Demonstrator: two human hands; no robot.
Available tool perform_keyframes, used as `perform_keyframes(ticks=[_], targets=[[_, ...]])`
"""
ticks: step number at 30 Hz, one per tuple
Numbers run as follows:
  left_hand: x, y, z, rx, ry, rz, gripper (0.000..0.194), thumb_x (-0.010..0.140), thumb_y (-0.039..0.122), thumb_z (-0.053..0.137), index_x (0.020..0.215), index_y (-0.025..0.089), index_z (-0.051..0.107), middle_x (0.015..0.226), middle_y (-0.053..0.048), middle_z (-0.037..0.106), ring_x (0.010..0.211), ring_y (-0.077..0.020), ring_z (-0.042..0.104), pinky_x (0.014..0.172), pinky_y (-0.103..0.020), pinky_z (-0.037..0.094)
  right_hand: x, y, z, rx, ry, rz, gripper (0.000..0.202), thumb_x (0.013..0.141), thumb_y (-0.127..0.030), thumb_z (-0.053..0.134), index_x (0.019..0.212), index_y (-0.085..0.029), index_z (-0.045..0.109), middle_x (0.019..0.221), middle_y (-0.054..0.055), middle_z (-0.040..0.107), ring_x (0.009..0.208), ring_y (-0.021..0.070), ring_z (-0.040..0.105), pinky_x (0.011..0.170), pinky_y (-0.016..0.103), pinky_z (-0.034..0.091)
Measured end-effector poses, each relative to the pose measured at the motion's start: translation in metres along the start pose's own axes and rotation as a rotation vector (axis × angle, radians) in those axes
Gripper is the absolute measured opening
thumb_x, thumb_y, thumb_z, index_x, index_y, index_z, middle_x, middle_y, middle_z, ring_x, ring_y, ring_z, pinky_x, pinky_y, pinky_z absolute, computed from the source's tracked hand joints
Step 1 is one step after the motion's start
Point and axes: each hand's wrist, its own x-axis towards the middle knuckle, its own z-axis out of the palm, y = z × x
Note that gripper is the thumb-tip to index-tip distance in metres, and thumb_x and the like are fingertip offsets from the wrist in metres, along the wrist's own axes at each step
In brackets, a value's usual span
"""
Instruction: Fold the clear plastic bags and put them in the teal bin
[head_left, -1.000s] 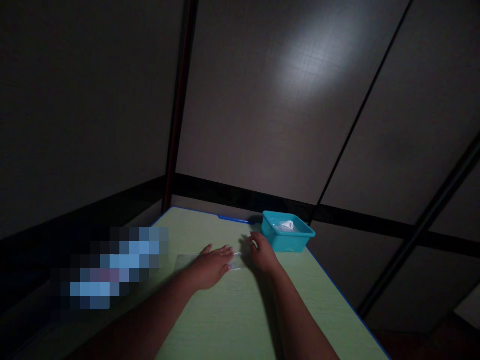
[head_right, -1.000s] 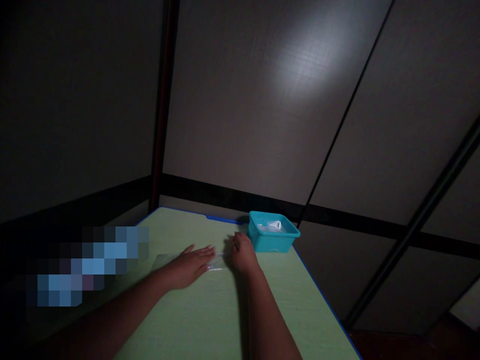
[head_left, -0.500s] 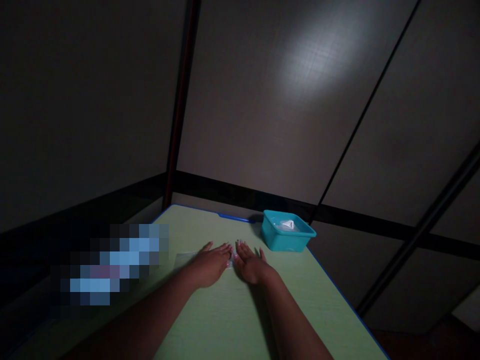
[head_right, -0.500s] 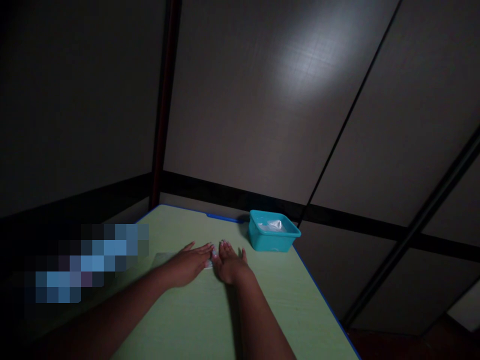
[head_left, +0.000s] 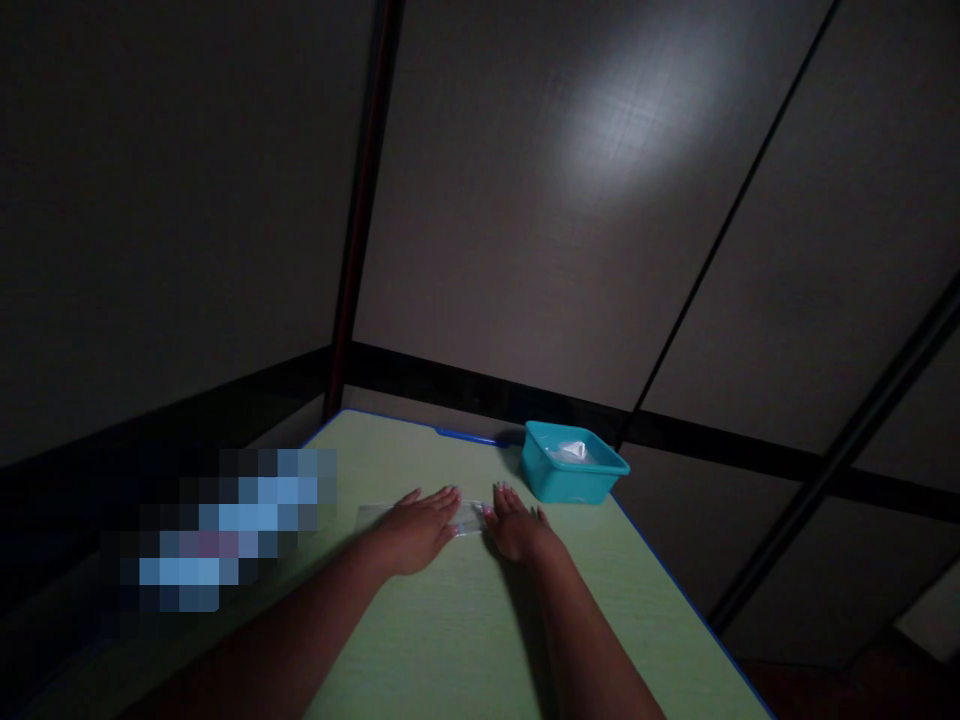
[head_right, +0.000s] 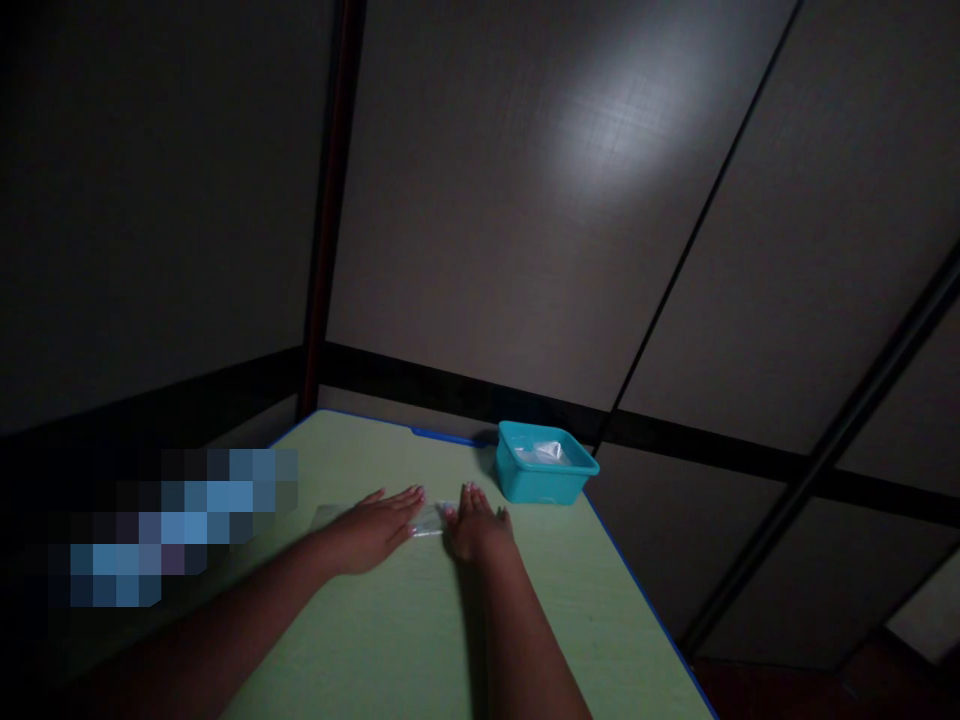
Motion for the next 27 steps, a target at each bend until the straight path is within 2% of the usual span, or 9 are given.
perform_keyframes(ticks=[3, 6, 9, 11, 20, 27], targets=[[0.001, -0.001, 0.002, -0.009, 0.006, 0.000, 0.051, 0.091, 0.040, 0.024, 0.138, 0.021, 0.027, 0.146, -0.006, 0.023, 0.134, -0.0181, 0.020, 0.106, -0.046, 0.018, 0.000, -0.002, 0.002, -0.017, 0.106, -0.016, 0.062, 0.089, -0.049, 0.003, 0.143, -0.017, 0.001, 0.149, 0.002, -0.002, 0.136, 0.0166, 0.000, 0.107, 0.051, 0.006], [0.002, -0.003, 0.005, -0.017, 0.024, 0.004, 0.051, 0.090, 0.041, 0.026, 0.137, 0.022, 0.029, 0.145, -0.006, 0.025, 0.134, -0.0184, 0.020, 0.106, -0.047, 0.018, -0.001, -0.011, 0.005, -0.013, 0.216, -0.154, 0.059, 0.090, -0.047, 0.001, 0.143, -0.021, 0.005, 0.149, -0.001, 0.001, 0.136, 0.0141, -0.001, 0.107, 0.049, 0.000], [0.002, -0.003, 0.006, -0.023, 0.048, 0.007, 0.050, 0.090, 0.045, 0.028, 0.135, 0.025, 0.033, 0.144, -0.006, 0.028, 0.133, -0.0188, 0.022, 0.106, -0.047, 0.019, -0.002, -0.021, 0.008, 0.004, 0.200, -0.275, 0.058, 0.090, -0.047, 0.000, 0.142, -0.024, 0.006, 0.149, -0.002, 0.005, 0.136, 0.0134, 0.002, 0.107, 0.051, -0.002], [0.001, -0.003, 0.005, -0.030, 0.057, 0.007, 0.051, 0.089, 0.046, 0.030, 0.135, 0.025, 0.033, 0.144, -0.006, 0.028, 0.133, -0.0194, 0.023, 0.106, -0.047, 0.019, -0.003, -0.024, 0.008, 0.013, 0.149, -0.293, 0.058, 0.090, -0.048, 0.001, 0.142, -0.024, 0.005, 0.149, -0.002, 0.006, 0.136, 0.0139, 0.003, 0.106, 0.053, -0.002], [0.001, -0.001, 0.000, -0.034, 0.001, -0.006, 0.055, 0.088, 0.045, 0.032, 0.138, 0.022, 0.026, 0.146, -0.007, 0.023, 0.134, -0.0192, 0.019, 0.106, -0.046, 0.017, 0.001, -0.004, 0.003, 0.021, -0.007, -0.085, 0.063, 0.089, -0.052, 0.005, 0.142, -0.020, -0.007, 0.149, 0.001, -0.007, 0.136, 0.0165, -0.006, 0.105, 0.053, 0.001], [0.002, -0.004, 0.003, -0.019, 0.000, 0.000, 0.055, 0.089, 0.046, 0.029, 0.139, 0.023, 0.023, 0.146, -0.005, 0.020, 0.135, -0.0183, 0.018, 0.106, -0.046, 0.017, 0.006, 0.003, 0.004, 0.057, -0.013, 0.004, 0.066, 0.088, -0.053, 0.006, 0.141, -0.017, -0.009, 0.148, 0.002, -0.012, 0.136, 0.0165, -0.008, 0.105, 0.052, 0.009]])
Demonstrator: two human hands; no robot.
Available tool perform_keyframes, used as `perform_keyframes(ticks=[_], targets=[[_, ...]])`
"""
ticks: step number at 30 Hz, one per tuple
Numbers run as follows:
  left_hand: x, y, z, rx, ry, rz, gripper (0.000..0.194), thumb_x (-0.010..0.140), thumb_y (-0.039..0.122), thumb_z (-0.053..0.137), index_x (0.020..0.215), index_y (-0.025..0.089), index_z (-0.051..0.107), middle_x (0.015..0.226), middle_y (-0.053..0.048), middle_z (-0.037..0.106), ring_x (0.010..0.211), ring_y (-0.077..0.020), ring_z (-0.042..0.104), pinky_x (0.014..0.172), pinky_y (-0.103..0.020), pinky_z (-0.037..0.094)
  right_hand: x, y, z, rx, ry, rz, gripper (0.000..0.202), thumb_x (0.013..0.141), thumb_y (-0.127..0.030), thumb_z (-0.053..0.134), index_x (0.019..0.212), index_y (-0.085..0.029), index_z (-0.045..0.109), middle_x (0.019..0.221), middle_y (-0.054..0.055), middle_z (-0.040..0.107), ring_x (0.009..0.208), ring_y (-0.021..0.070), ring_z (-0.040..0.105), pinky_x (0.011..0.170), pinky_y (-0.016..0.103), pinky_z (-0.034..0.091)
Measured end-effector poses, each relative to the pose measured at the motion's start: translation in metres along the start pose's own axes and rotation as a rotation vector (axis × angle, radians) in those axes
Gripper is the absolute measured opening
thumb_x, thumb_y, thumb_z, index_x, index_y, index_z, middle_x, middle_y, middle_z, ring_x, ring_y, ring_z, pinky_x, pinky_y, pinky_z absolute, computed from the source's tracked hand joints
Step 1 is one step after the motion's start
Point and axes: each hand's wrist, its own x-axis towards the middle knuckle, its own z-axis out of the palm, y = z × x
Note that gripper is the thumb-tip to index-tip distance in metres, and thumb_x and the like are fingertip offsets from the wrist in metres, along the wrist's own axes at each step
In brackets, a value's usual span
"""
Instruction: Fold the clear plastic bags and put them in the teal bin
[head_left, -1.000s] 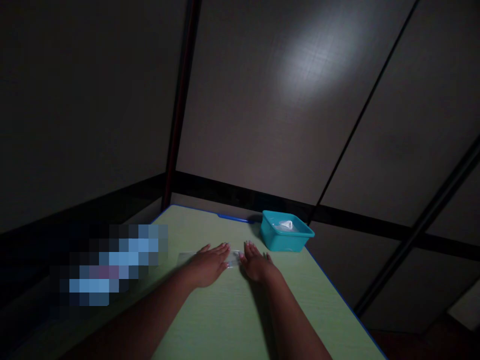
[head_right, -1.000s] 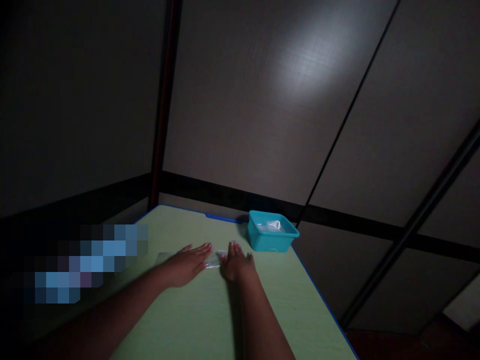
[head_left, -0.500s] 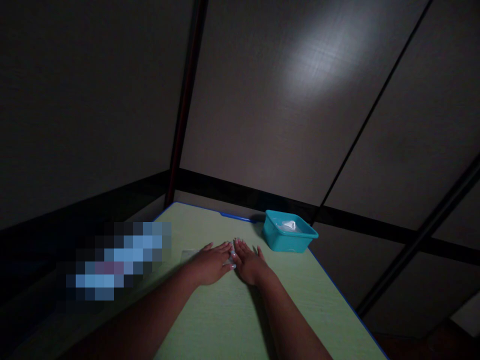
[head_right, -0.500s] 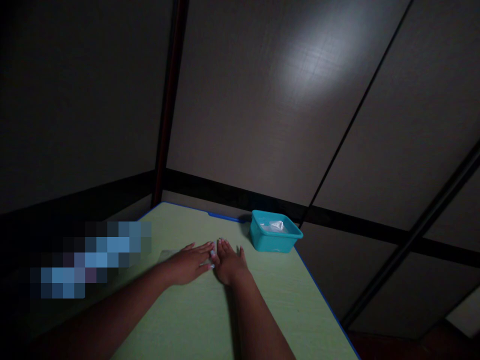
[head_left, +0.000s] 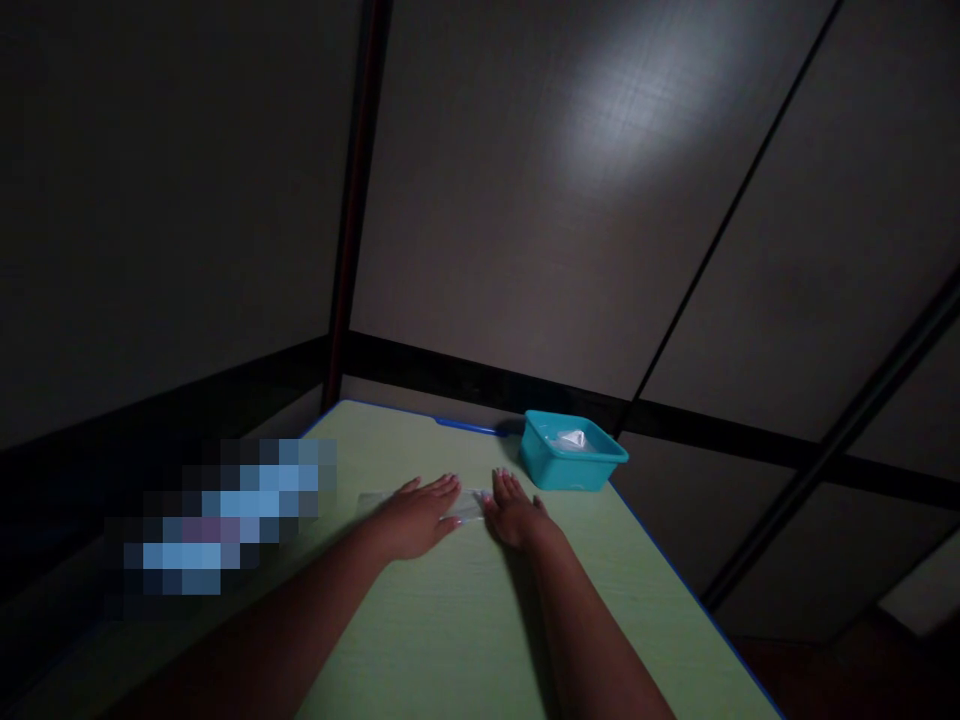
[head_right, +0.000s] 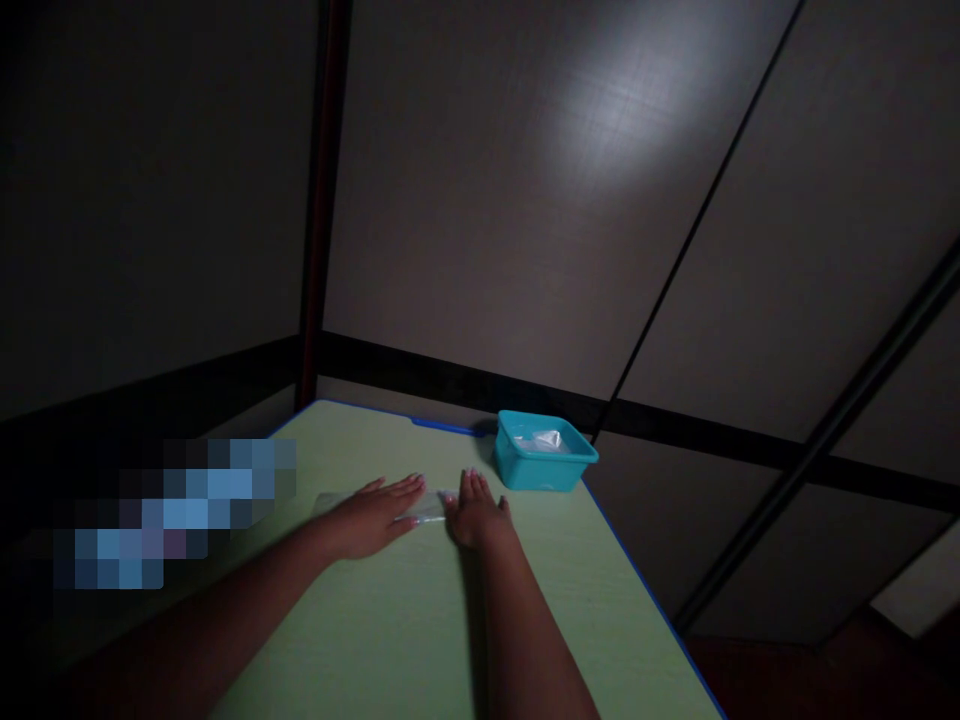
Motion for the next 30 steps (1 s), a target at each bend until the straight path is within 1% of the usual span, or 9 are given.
perform_keyframes(ticks=[5, 9, 13, 16, 18, 21, 24, 26, 30], targets=[[0.002, -0.003, 0.001, -0.040, 0.033, 0.011, 0.055, 0.089, 0.045, 0.030, 0.139, 0.022, 0.024, 0.147, -0.004, 0.021, 0.135, -0.0182, 0.019, 0.106, -0.043, 0.019, 0.001, 0.003, 0.000, 0.006, 0.027, 0.020, 0.067, 0.088, -0.053, 0.006, 0.142, -0.016, -0.008, 0.148, 0.002, -0.011, 0.136, 0.0173, -0.007, 0.105, 0.052, 0.010], [0.004, -0.009, -0.006, -0.048, 0.183, -0.034, 0.054, 0.087, 0.044, 0.037, 0.136, 0.019, 0.033, 0.145, -0.007, 0.026, 0.132, -0.0187, 0.026, 0.105, -0.034, 0.023, 0.003, 0.008, 0.001, -0.016, 0.044, 0.077, 0.068, 0.088, -0.052, 0.006, 0.142, -0.013, -0.006, 0.149, 0.006, -0.009, 0.136, 0.0193, -0.006, 0.105, 0.051, 0.012], [0.002, -0.013, -0.019, 0.045, 0.314, -0.224, 0.042, 0.086, 0.039, 0.040, 0.121, 0.017, 0.051, 0.128, -0.011, 0.049, 0.119, -0.0222, 0.041, 0.101, -0.034, 0.028, 0.005, 0.013, 0.001, -0.033, 0.071, 0.114, 0.069, 0.088, -0.052, 0.007, 0.142, -0.009, -0.003, 0.149, 0.009, -0.006, 0.136, 0.0206, -0.004, 0.104, 0.051, 0.015], [-0.001, -0.013, -0.026, 0.116, 0.349, -0.389, 0.033, 0.084, 0.036, 0.043, 0.109, 0.019, 0.057, 0.110, -0.011, 0.057, 0.109, -0.0240, 0.045, 0.095, -0.036, 0.032, 0.005, 0.012, 0.000, -0.048, 0.116, 0.100, 0.066, 0.089, -0.050, 0.008, 0.142, -0.012, 0.000, 0.149, 0.007, -0.005, 0.136, 0.0197, -0.004, 0.105, 0.052, 0.014], [-0.002, -0.012, -0.028, 0.151, 0.363, -0.449, 0.030, 0.084, 0.037, 0.044, 0.104, 0.019, 0.057, 0.105, -0.010, 0.056, 0.106, -0.0244, 0.045, 0.093, -0.037, 0.033, 0.003, 0.009, -0.001, -0.056, 0.152, 0.056, 0.063, 0.090, -0.048, 0.008, 0.143, -0.016, 0.002, 0.149, 0.004, -0.004, 0.136, 0.0190, -0.005, 0.105, 0.053, 0.011], [-0.003, -0.012, -0.028, 0.185, 0.361, -0.484, 0.028, 0.083, 0.038, 0.044, 0.099, 0.019, 0.057, 0.104, -0.010, 0.055, 0.105, -0.0246, 0.044, 0.091, -0.037, 0.034, -0.001, 0.003, -0.003, -0.042, 0.176, -0.079, 0.058, 0.090, -0.048, 0.006, 0.143, -0.022, 0.006, 0.149, 0.000, 0.000, 0.136, 0.0177, -0.003, 0.105, 0.054, 0.003], [-0.004, -0.012, -0.027, 0.213, 0.346, -0.508, 0.028, 0.082, 0.038, 0.045, 0.097, 0.019, 0.057, 0.102, -0.010, 0.056, 0.104, -0.0252, 0.045, 0.088, -0.037, 0.036, -0.006, -0.004, -0.004, 0.000, 0.152, -0.225, 0.056, 0.091, -0.047, 0.004, 0.141, -0.025, 0.015, 0.149, -0.001, 0.010, 0.136, 0.0167, 0.003, 0.105, 0.055, -0.003], [-0.005, -0.012, -0.027, 0.217, 0.328, -0.533, 0.030, 0.081, 0.040, 0.045, 0.098, 0.019, 0.057, 0.103, -0.010, 0.056, 0.104, -0.0257, 0.045, 0.087, -0.037, 0.037, -0.009, -0.008, -0.005, 0.034, 0.121, -0.281, 0.056, 0.091, -0.046, 0.005, 0.141, -0.025, 0.019, 0.148, 0.000, 0.015, 0.136, 0.0169, 0.006, 0.105, 0.055, -0.003], [-0.006, -0.012, -0.027, 0.210, 0.303, -0.572, 0.039, 0.079, 0.049, 0.048, 0.102, 0.018, 0.055, 0.106, -0.012, 0.056, 0.106, -0.0266, 0.045, 0.088, -0.038, 0.037, -0.015, -0.013, -0.007, 0.095, 0.065, -0.353, 0.054, 0.091, -0.047, 0.008, 0.140, -0.028, 0.019, 0.148, -0.001, 0.014, 0.136, 0.0174, 0.007, 0.104, 0.054, -0.005]])
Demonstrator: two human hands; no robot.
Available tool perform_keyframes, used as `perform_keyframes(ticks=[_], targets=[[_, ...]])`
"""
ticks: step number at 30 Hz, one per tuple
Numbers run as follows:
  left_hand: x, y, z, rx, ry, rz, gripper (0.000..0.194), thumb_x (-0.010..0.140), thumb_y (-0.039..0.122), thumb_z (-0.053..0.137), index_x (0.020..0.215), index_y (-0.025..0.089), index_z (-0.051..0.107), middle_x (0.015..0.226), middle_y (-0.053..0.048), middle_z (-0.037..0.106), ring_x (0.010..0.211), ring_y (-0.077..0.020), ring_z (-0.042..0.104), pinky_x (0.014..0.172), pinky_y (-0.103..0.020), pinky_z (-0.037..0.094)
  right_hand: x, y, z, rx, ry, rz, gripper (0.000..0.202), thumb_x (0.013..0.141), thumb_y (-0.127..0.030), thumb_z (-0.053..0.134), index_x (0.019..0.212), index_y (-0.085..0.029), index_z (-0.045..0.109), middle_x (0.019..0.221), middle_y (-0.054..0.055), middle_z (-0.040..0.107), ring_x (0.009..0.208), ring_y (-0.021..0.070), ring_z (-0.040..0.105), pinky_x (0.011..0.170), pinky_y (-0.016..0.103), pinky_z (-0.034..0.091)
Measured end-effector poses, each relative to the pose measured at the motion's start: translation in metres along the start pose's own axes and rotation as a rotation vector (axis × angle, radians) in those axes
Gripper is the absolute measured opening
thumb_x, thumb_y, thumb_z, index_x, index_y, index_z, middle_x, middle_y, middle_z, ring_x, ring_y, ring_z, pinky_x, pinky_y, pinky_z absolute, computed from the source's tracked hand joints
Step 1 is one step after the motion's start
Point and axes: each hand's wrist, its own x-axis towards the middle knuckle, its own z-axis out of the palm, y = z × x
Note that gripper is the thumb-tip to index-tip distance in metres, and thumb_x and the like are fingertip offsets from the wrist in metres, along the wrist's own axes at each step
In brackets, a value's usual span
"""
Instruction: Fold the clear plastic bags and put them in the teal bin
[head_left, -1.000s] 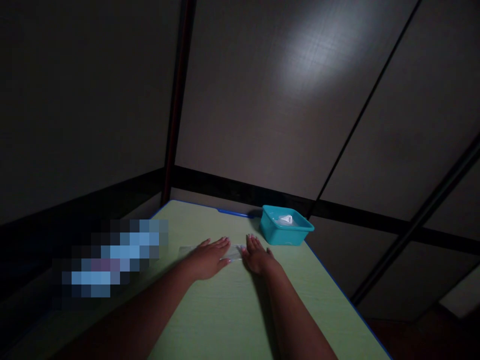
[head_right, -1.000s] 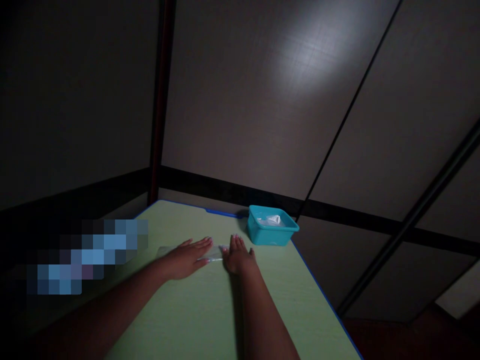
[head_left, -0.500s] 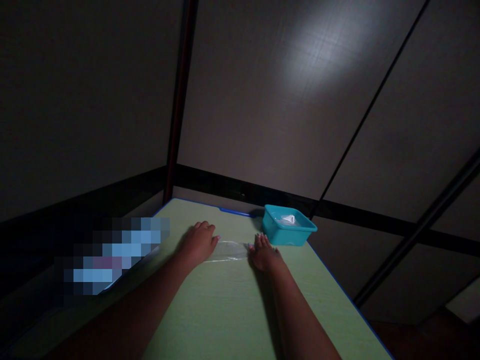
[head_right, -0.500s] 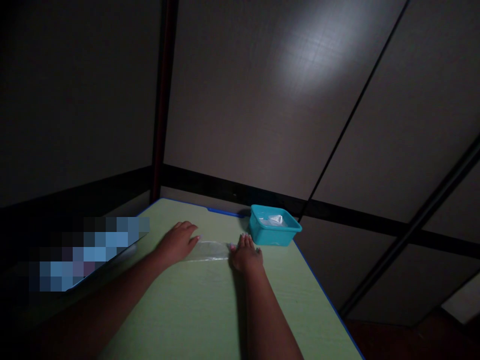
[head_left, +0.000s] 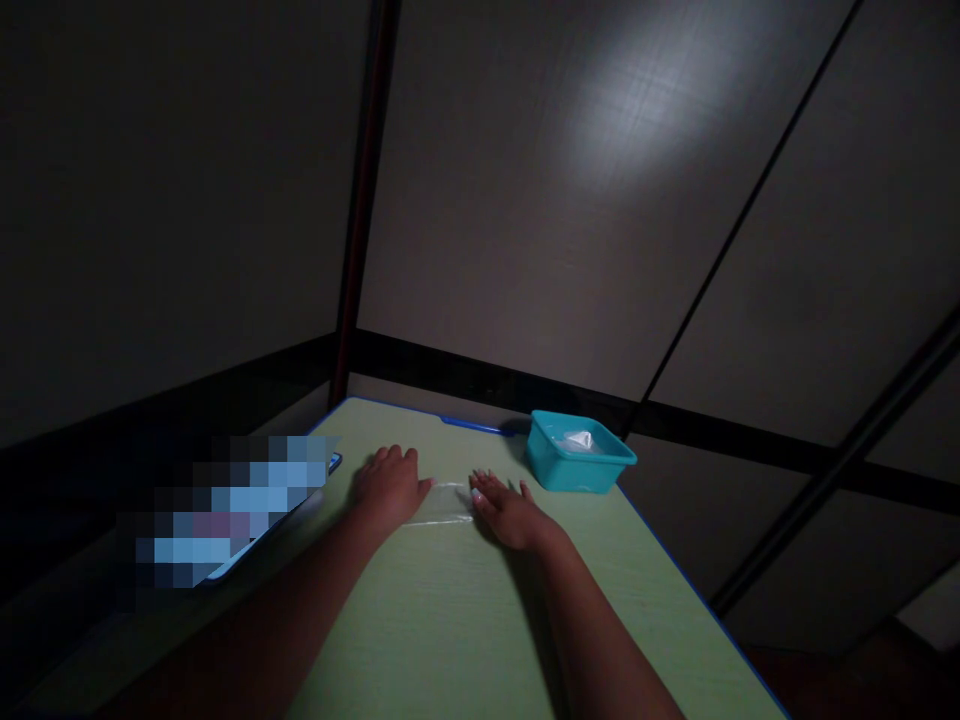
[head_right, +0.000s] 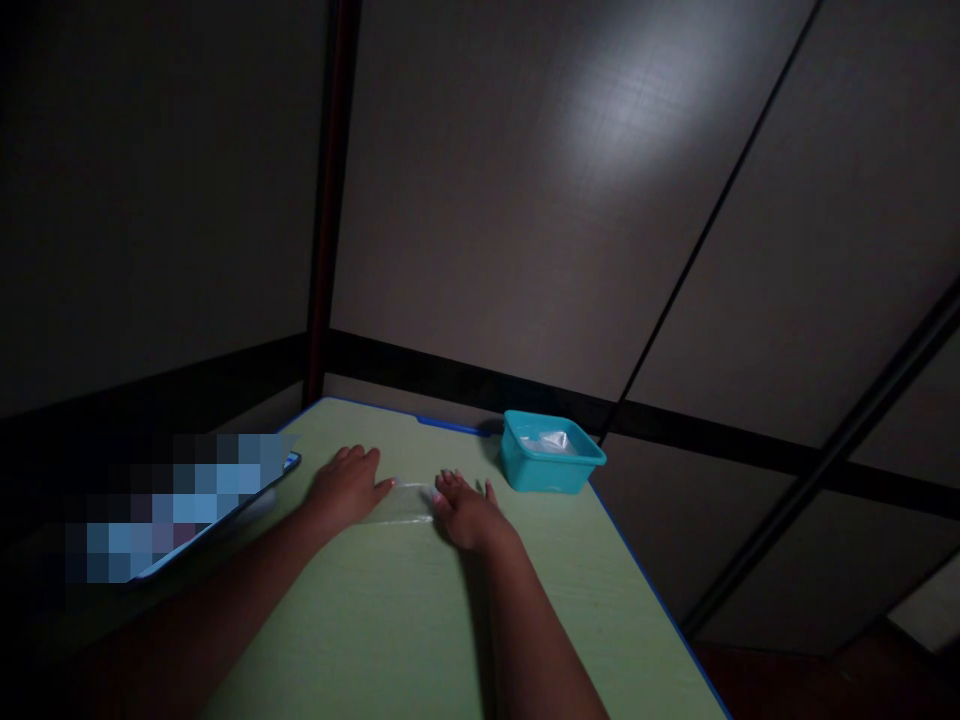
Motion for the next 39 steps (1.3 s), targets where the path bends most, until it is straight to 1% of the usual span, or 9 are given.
perform_keyframes(ticks=[6, 11, 15, 20, 24, 28, 33, 35, 39], targets=[[0.002, -0.004, 0.005, 0.012, -0.018, -0.035, 0.051, 0.070, 0.058, 0.054, 0.099, 0.016, 0.057, 0.107, -0.014, 0.056, 0.107, -0.0291, 0.044, 0.084, -0.039, 0.039, -0.003, -0.010, -0.002, 0.011, -0.099, -0.022, 0.059, 0.090, -0.053, 0.011, 0.142, -0.027, 0.007, 0.149, 0.002, 0.005, 0.136, 0.0188, 0.002, 0.105, 0.053, -0.006], [0.002, -0.006, 0.007, -0.012, -0.028, 0.007, 0.044, 0.070, 0.055, 0.055, 0.090, 0.016, 0.061, 0.105, -0.014, 0.058, 0.107, -0.0296, 0.044, 0.084, -0.040, 0.039, -0.002, -0.012, -0.002, 0.000, -0.130, -0.026, 0.067, 0.086, -0.061, 0.015, 0.142, -0.025, 0.003, 0.149, 0.003, -0.002, 0.136, 0.0197, -0.002, 0.104, 0.055, -0.003], [0.004, -0.005, 0.005, -0.096, -0.095, 0.021, 0.037, 0.072, 0.048, 0.056, 0.086, 0.015, 0.063, 0.104, -0.015, 0.060, 0.108, -0.0317, 0.046, 0.084, -0.041, 0.038, -0.003, -0.013, -0.003, -0.018, -0.158, -0.012, 0.071, 0.084, -0.064, 0.015, 0.142, -0.025, 0.000, 0.149, 0.003, -0.007, 0.136, 0.0204, -0.005, 0.104, 0.055, -0.004], [0.008, -0.006, 0.002, -0.219, -0.156, -0.012, 0.024, 0.074, 0.037, 0.057, 0.087, 0.017, 0.059, 0.090, -0.010, 0.065, 0.084, -0.0224, 0.060, 0.070, -0.029, 0.042, -0.006, -0.017, -0.004, -0.012, -0.173, -0.002, 0.072, 0.084, -0.065, 0.015, 0.142, -0.026, -0.001, 0.149, 0.002, -0.008, 0.136, 0.0201, -0.008, 0.104, 0.054, -0.005], [0.009, -0.006, 0.002, -0.363, -0.160, -0.036, 0.022, 0.072, 0.028, 0.061, 0.092, 0.020, 0.054, 0.081, -0.002, 0.066, 0.069, -0.0150, 0.061, 0.059, -0.022, 0.039, -0.006, -0.016, -0.004, 0.003, -0.160, -0.005, 0.073, 0.083, -0.066, 0.016, 0.142, -0.026, -0.001, 0.149, 0.001, -0.007, 0.136, 0.0197, -0.007, 0.103, 0.055, -0.006], [0.011, -0.006, 0.006, -0.522, -0.170, -0.098, 0.018, 0.074, 0.025, 0.058, 0.091, 0.021, 0.053, 0.070, 0.001, 0.063, 0.051, -0.0119, 0.056, 0.050, -0.021, 0.035, -0.006, -0.016, -0.003, 0.004, -0.152, 0.002, 0.073, 0.083, -0.067, 0.017, 0.141, -0.028, -0.005, 0.149, 0.001, -0.007, 0.136, 0.0202, -0.006, 0.102, 0.058, -0.007], [0.013, -0.003, 0.006, -0.725, -0.209, -0.192, 0.023, 0.075, 0.037, 0.056, 0.088, 0.018, 0.052, 0.060, 0.001, 0.059, 0.038, -0.0124, 0.050, 0.041, -0.022, 0.033, -0.005, -0.018, -0.002, 0.012, -0.149, 0.017, 0.064, 0.087, -0.060, 0.010, 0.141, -0.029, -0.006, 0.149, -0.001, -0.007, 0.136, 0.0190, -0.007, 0.102, 0.058, -0.007], [0.012, -0.001, 0.001, -0.822, -0.223, -0.185, 0.031, 0.081, 0.047, 0.046, 0.088, 0.018, 0.051, 0.068, -0.002, 0.062, 0.042, -0.0120, 0.053, 0.043, -0.022, 0.037, -0.005, -0.018, -0.002, 0.018, -0.143, 0.018, 0.062, 0.088, -0.057, 0.008, 0.141, -0.028, -0.007, 0.149, -0.002, -0.007, 0.136, 0.0182, -0.007, 0.102, 0.059, -0.006], [0.012, 0.003, -0.010, -1.249, -0.282, -0.245, 0.047, 0.083, 0.059, 0.032, 0.099, 0.018, 0.048, 0.086, -0.007, 0.064, 0.052, -0.0120, 0.058, 0.053, -0.025, 0.046, -0.005, -0.019, -0.003, 0.013, -0.154, 0.022, 0.064, 0.088, -0.057, 0.007, 0.141, -0.026, -0.009, 0.149, -0.001, -0.007, 0.136, 0.0183, -0.007, 0.102, 0.059, -0.005]])
